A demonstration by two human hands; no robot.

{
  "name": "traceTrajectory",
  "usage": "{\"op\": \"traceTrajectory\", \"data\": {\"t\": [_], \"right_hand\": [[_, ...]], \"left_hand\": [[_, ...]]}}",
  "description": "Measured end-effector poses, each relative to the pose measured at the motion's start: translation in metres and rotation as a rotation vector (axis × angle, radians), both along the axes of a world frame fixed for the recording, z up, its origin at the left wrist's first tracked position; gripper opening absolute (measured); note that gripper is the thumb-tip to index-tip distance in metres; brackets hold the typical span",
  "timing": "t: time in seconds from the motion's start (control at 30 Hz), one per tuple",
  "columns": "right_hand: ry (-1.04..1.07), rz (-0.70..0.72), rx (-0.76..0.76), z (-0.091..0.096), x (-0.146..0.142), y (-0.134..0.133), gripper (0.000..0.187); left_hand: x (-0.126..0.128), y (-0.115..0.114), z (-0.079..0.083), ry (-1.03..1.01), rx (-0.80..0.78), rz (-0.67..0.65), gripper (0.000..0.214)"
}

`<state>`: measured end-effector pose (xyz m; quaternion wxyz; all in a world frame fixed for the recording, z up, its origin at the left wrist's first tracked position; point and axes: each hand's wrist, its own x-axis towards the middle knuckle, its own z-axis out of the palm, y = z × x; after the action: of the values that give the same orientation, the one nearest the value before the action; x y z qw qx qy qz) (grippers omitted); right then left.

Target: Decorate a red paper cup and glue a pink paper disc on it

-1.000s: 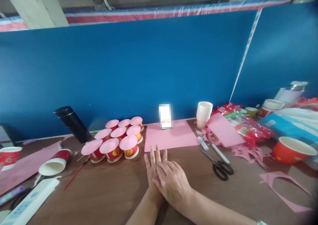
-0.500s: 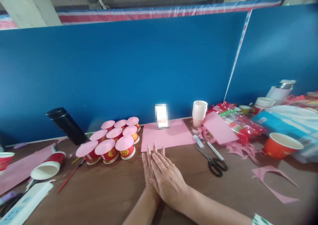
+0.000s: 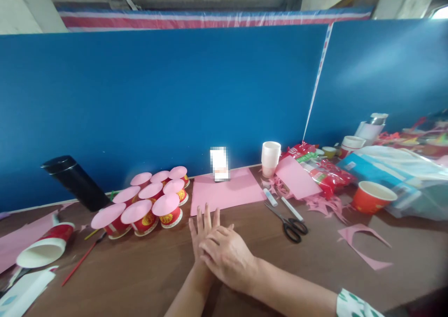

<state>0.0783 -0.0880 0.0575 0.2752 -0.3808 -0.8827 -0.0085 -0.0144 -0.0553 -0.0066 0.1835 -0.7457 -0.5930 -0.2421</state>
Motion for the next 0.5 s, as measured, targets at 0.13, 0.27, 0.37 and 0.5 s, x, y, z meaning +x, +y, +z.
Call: {"op": "traceTrajectory", "data": {"t": [0.13,0.27,0.37,0.5], "right_hand": [[-0.020,-0.071,-0.032,0.012,0.042,0.014,0.024],[-0.083,-0.452,-0.022,0.016,0.119,0.042,0.037],[-0.126,-0.753,0.003,0.009,0.178,0.060,0.038],[-0.225,-0.958,0.003,-0.008,0.227,0.070,0.054]], "left_hand": [[-0.002,-0.003,0.010,-0.038,-0.046,0.021,0.047],[0.002,-0.005,0.019,-0.088,-0.059,0.008,0.049],[0.003,-0.005,0.021,-0.101,-0.080,-0.058,0.049],[0.004,-0.007,0.021,-0.098,-0.126,-0.146,0.045]]}}
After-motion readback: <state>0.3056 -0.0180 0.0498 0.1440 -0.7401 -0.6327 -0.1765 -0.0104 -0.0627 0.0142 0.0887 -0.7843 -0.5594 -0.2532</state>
